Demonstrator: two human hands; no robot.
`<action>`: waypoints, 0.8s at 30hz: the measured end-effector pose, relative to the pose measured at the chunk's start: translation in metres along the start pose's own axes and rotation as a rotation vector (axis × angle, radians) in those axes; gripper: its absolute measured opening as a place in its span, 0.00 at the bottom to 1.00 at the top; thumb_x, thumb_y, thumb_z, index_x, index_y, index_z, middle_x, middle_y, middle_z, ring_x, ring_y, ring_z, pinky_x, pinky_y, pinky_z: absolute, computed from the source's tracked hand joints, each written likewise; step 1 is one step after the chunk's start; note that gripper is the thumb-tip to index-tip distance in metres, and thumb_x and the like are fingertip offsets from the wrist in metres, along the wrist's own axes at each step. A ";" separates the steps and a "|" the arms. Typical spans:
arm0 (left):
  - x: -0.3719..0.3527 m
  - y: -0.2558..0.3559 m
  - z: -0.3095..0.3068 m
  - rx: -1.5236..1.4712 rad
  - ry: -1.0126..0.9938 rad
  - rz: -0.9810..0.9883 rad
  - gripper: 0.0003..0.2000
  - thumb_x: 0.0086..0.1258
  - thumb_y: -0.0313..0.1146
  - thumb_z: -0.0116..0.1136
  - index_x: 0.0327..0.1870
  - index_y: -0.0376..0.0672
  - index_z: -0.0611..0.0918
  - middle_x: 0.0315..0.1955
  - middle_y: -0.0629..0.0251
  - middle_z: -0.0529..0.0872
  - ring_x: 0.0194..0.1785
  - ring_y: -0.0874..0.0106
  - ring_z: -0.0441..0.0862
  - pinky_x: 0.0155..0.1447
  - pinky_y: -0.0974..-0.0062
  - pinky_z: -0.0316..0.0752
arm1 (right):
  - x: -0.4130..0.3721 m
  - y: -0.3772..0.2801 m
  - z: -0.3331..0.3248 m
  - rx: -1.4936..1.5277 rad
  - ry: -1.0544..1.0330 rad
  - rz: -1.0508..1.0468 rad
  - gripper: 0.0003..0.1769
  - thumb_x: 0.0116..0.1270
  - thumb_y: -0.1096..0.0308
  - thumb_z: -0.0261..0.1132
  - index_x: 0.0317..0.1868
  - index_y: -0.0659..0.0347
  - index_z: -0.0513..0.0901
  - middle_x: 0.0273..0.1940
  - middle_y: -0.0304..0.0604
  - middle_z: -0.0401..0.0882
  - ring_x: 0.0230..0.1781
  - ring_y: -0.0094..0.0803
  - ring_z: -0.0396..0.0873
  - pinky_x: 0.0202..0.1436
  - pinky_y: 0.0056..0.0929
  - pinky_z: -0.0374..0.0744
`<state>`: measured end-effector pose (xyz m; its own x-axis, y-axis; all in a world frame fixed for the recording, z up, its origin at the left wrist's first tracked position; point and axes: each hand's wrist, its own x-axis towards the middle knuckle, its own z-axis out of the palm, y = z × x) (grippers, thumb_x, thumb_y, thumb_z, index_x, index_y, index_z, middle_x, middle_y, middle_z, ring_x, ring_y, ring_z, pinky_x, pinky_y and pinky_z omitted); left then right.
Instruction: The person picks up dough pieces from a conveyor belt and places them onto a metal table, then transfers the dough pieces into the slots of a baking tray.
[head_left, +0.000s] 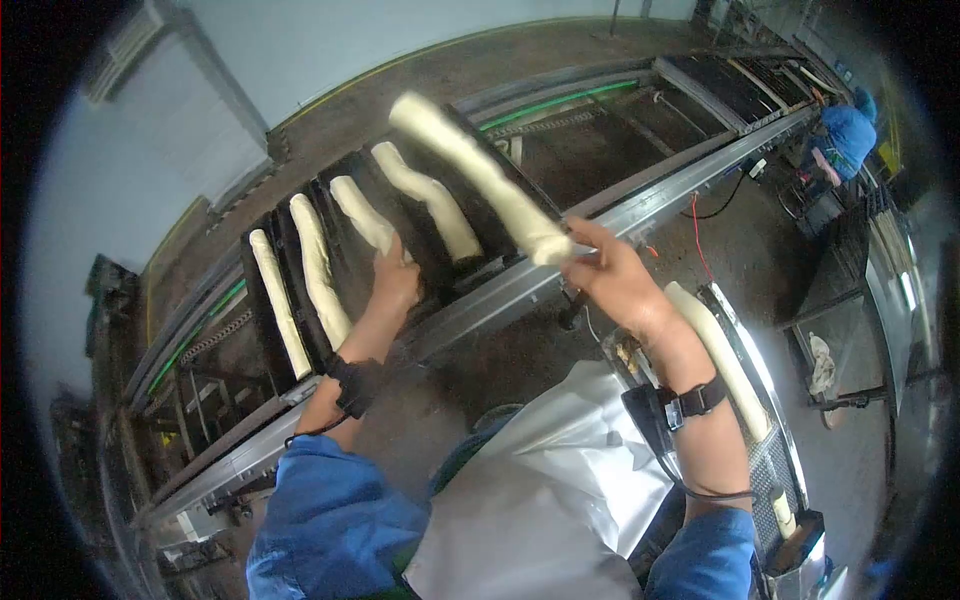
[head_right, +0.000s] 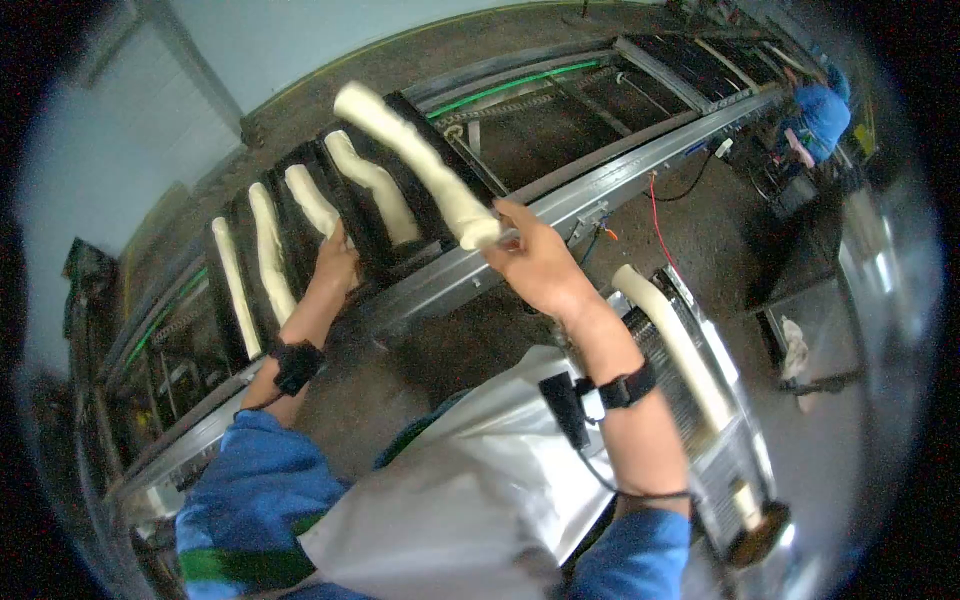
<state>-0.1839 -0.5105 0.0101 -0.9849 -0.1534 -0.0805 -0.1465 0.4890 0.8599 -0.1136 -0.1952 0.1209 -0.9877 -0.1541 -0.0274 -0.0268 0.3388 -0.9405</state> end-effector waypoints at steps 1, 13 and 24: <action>0.000 0.004 0.004 -0.010 0.005 -0.043 0.37 0.60 0.21 0.51 0.75 0.45 0.59 0.69 0.39 0.57 0.71 0.47 0.60 0.72 0.63 0.58 | -0.003 0.022 -0.011 -0.366 0.101 -0.081 0.34 0.61 0.69 0.66 0.68 0.65 0.66 0.58 0.58 0.73 0.55 0.45 0.75 0.62 0.36 0.73; 0.008 0.060 0.003 0.044 0.090 0.153 0.42 0.56 0.25 0.61 0.75 0.40 0.56 0.72 0.41 0.55 0.75 0.52 0.54 0.75 0.66 0.55 | -0.100 0.177 -0.114 -1.180 0.450 0.611 0.31 0.59 0.52 0.68 0.58 0.60 0.71 0.63 0.51 0.70 0.66 0.47 0.66 0.64 0.47 0.69; 0.133 0.102 0.019 -0.463 0.163 0.160 0.34 0.63 0.27 0.57 0.74 0.41 0.62 0.61 0.51 0.74 0.56 0.67 0.76 0.58 0.71 0.70 | -0.188 0.090 -0.187 -0.589 0.471 0.339 0.27 0.45 0.78 0.71 0.51 0.66 0.79 0.45 0.55 0.84 0.45 0.44 0.84 0.49 0.38 0.82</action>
<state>-0.3319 -0.4645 0.0776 -0.9589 -0.2579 0.1182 0.0974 0.0920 0.9910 0.0405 0.0381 0.1046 -0.9144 0.4046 -0.0099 0.3371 0.7479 -0.5718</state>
